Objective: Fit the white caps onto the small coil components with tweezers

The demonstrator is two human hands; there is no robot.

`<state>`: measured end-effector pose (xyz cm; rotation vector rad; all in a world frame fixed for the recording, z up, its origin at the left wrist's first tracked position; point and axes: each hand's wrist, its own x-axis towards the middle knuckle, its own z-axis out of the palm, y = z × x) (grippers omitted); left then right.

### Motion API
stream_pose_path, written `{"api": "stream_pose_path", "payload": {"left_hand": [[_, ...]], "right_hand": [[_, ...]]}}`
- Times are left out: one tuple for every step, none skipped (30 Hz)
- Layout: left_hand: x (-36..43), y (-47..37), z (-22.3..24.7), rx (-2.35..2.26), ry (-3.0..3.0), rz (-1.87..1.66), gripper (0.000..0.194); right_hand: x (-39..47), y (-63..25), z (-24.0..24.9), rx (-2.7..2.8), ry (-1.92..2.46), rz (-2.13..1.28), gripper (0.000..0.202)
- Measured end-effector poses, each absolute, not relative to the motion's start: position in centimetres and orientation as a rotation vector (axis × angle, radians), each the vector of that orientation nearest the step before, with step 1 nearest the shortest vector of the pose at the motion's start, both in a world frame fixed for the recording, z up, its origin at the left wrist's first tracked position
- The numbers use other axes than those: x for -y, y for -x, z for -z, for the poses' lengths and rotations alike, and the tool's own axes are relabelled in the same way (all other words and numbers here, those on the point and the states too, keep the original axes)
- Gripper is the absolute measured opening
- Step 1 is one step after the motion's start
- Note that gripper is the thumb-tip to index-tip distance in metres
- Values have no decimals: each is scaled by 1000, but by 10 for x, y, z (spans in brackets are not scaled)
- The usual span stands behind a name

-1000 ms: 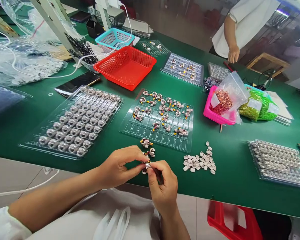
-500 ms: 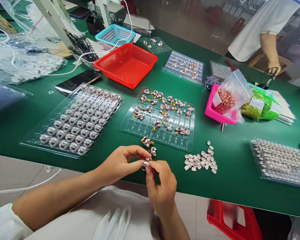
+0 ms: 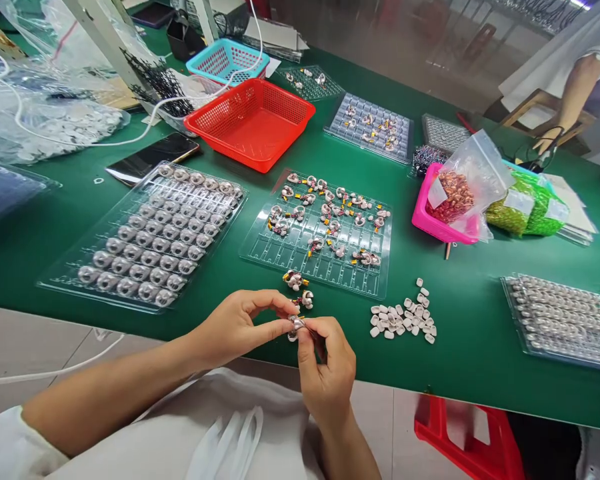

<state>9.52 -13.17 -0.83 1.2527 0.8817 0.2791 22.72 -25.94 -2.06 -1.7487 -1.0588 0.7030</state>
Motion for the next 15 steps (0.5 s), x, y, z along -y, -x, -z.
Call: {"api": "stream_pose_path", "payload": {"left_hand": [[131, -95, 8, -865, -1243, -271, 17], [130, -94, 8, -849, -1235, -265, 17], [130, -94, 8, -837, -1228, -264, 17], [130, -94, 8, -828, -1225, -263, 18], [129, -94, 8, -826, -1226, -262, 18], [129, -94, 8, -829, -1228, -260, 19], [130, -95, 8, -835, -1231, -258, 19], [130, -95, 8, -844, -1233, -258, 19], [131, -95, 8, -851, -1235, -261, 19], [131, -96, 9, -857, -1237, -265, 19], [132, -96, 9, -863, -1237, -272, 19], [133, -96, 8, -867, -1237, -279, 18], [134, -97, 8, -872, -1235, -286, 17], [134, -97, 8, -878, -1229, -293, 16], [135, -98, 7, -886, -1221, -300, 15]], "right_hand": [[259, -227, 21, 1056, 1749, -708, 9], [259, -228, 21, 1052, 1749, -714, 9], [259, -228, 21, 1049, 1749, -718, 9], [259, -228, 21, 1049, 1749, -717, 9], [259, -228, 21, 1053, 1749, -711, 9], [259, -229, 21, 1062, 1749, -702, 9], [259, -229, 20, 1075, 1748, -691, 10], [259, -230, 20, 1091, 1746, -678, 10], [259, -230, 20, 1109, 1744, -665, 11], [259, -230, 20, 1126, 1742, -651, 11], [259, -230, 20, 1143, 1741, -636, 12], [259, -230, 20, 1158, 1740, -620, 12], [259, -229, 19, 1173, 1739, -602, 13], [258, -229, 20, 1188, 1738, -586, 13], [258, -228, 20, 1202, 1736, -570, 14]]}}
